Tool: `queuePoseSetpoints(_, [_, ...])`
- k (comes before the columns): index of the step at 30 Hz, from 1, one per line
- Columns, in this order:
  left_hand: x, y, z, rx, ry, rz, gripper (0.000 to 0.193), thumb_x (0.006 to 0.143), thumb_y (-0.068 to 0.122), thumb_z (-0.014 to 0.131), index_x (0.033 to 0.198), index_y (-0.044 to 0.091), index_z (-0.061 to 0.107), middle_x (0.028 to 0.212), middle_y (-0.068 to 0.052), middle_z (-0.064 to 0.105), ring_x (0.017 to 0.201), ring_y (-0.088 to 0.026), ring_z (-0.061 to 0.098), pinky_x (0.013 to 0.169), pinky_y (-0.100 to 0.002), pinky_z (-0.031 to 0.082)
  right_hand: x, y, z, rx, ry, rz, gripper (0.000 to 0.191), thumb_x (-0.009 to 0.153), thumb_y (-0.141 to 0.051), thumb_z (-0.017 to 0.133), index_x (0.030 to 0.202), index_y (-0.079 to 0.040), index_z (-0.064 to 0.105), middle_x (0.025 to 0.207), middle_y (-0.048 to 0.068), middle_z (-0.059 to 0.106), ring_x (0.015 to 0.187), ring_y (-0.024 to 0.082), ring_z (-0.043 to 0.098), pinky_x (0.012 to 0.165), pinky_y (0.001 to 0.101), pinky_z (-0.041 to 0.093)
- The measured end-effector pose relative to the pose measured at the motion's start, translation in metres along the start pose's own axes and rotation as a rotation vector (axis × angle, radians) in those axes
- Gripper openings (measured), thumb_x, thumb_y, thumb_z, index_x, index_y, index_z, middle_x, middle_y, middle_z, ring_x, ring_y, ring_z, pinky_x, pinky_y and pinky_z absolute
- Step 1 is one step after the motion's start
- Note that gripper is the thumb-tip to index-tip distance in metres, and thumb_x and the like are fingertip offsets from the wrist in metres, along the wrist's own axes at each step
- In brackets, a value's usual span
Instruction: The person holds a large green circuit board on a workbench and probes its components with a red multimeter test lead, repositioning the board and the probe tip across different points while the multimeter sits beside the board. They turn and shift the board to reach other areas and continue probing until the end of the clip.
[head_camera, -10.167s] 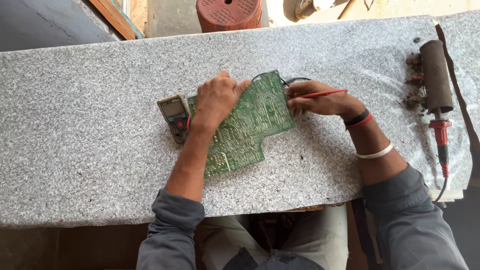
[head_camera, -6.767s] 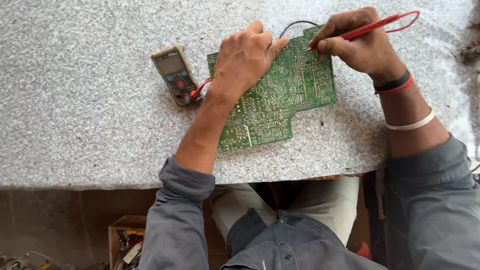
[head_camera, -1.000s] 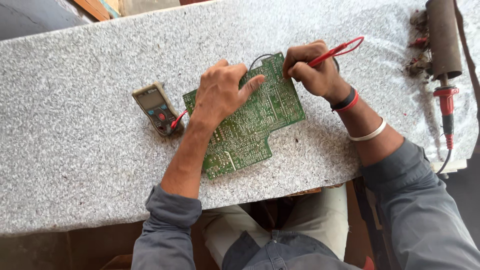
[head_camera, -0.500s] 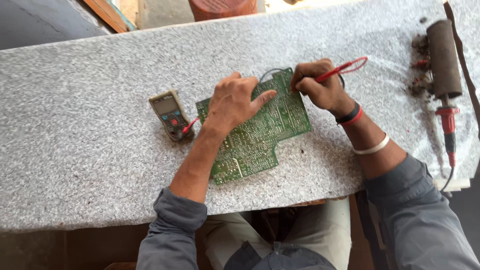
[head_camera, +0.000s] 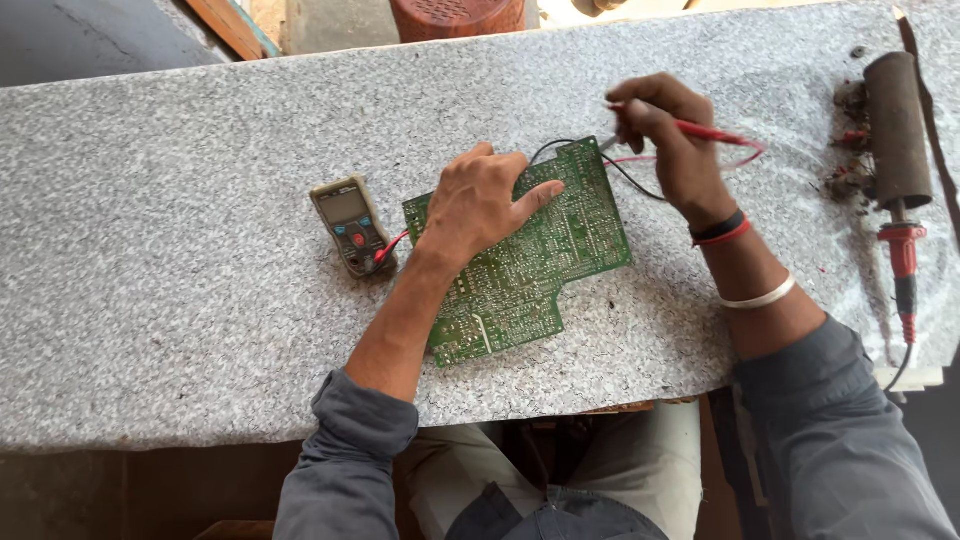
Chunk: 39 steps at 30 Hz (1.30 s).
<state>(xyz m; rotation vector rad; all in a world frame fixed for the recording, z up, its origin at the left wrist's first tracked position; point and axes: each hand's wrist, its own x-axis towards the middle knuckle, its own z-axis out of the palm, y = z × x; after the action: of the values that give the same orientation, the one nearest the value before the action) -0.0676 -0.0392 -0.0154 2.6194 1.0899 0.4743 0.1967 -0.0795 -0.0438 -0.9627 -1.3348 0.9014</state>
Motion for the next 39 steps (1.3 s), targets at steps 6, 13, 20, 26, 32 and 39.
queuePoseSetpoints(6, [0.000, -0.002, 0.005, 0.002, -0.025, 0.010, 0.064, 0.094, 0.068, 0.061, 0.068, 0.009, 0.060, 0.057, -0.005, 0.054, 0.062, -0.021, 0.053, 0.063, -0.042, 0.050, -0.001, -0.001, 0.000, 0.250, -0.106, 0.103, 0.027, 0.105, -0.016, 0.052, 0.099, 0.004, 0.069, 0.086, 0.012, 0.068, 0.070, 0.016, 0.063, 0.065, 0.0295, 0.053])
queuePoseSetpoints(13, [0.001, -0.003, 0.008, 0.010, -0.009, 0.030, 0.062, 0.094, 0.068, 0.061, 0.068, 0.011, 0.059, 0.056, -0.003, 0.052, 0.061, -0.020, 0.051, 0.063, -0.042, 0.049, -0.002, -0.001, 0.002, -0.027, -0.202, 0.130, 0.028, 0.093, -0.012, 0.047, 0.084, 0.003, 0.069, 0.074, 0.011, 0.066, 0.060, 0.015, 0.058, 0.057, 0.0288, 0.051])
queuePoseSetpoints(20, [0.002, -0.004, 0.010, 0.006, -0.003, 0.026, 0.063, 0.093, 0.069, 0.059, 0.068, 0.012, 0.059, 0.057, -0.002, 0.051, 0.061, -0.020, 0.051, 0.062, -0.042, 0.049, 0.000, 0.000, -0.001, 0.061, -0.169, 0.147, 0.031, 0.101, -0.017, 0.048, 0.089, 0.003, 0.068, 0.074, 0.009, 0.064, 0.060, 0.014, 0.056, 0.056, 0.0281, 0.048])
queuePoseSetpoints(26, [0.002, -0.004, 0.011, 0.004, 0.001, 0.027, 0.063, 0.093, 0.070, 0.059, 0.069, 0.012, 0.060, 0.057, -0.003, 0.053, 0.063, -0.021, 0.053, 0.064, -0.043, 0.050, 0.004, -0.008, -0.008, 0.185, 0.156, 0.195, 0.031, 0.110, -0.020, 0.047, 0.105, 0.002, 0.069, 0.088, 0.007, 0.066, 0.075, 0.014, 0.063, 0.068, 0.0285, 0.053])
queuePoseSetpoints(32, [0.003, -0.001, 0.007, 0.009, 0.011, 0.021, 0.063, 0.092, 0.068, 0.062, 0.073, 0.009, 0.064, 0.058, -0.006, 0.056, 0.065, -0.022, 0.056, 0.064, -0.045, 0.050, 0.003, -0.027, -0.006, 0.062, -0.081, 0.193, 0.039, 0.114, -0.032, 0.049, 0.124, 0.002, 0.065, 0.105, 0.011, 0.072, 0.088, 0.015, 0.069, 0.074, 0.0260, 0.054])
queuePoseSetpoints(39, [0.004, 0.003, 0.006, 0.023, -0.055, -0.003, 0.060, 0.093, 0.064, 0.065, 0.075, 0.007, 0.064, 0.060, -0.007, 0.056, 0.064, -0.023, 0.056, 0.060, -0.043, 0.050, 0.009, -0.021, -0.016, -0.084, -0.175, 0.165, 0.049, 0.111, -0.042, 0.048, 0.128, 0.000, 0.066, 0.116, 0.012, 0.075, 0.099, 0.018, 0.074, 0.080, 0.0295, 0.061])
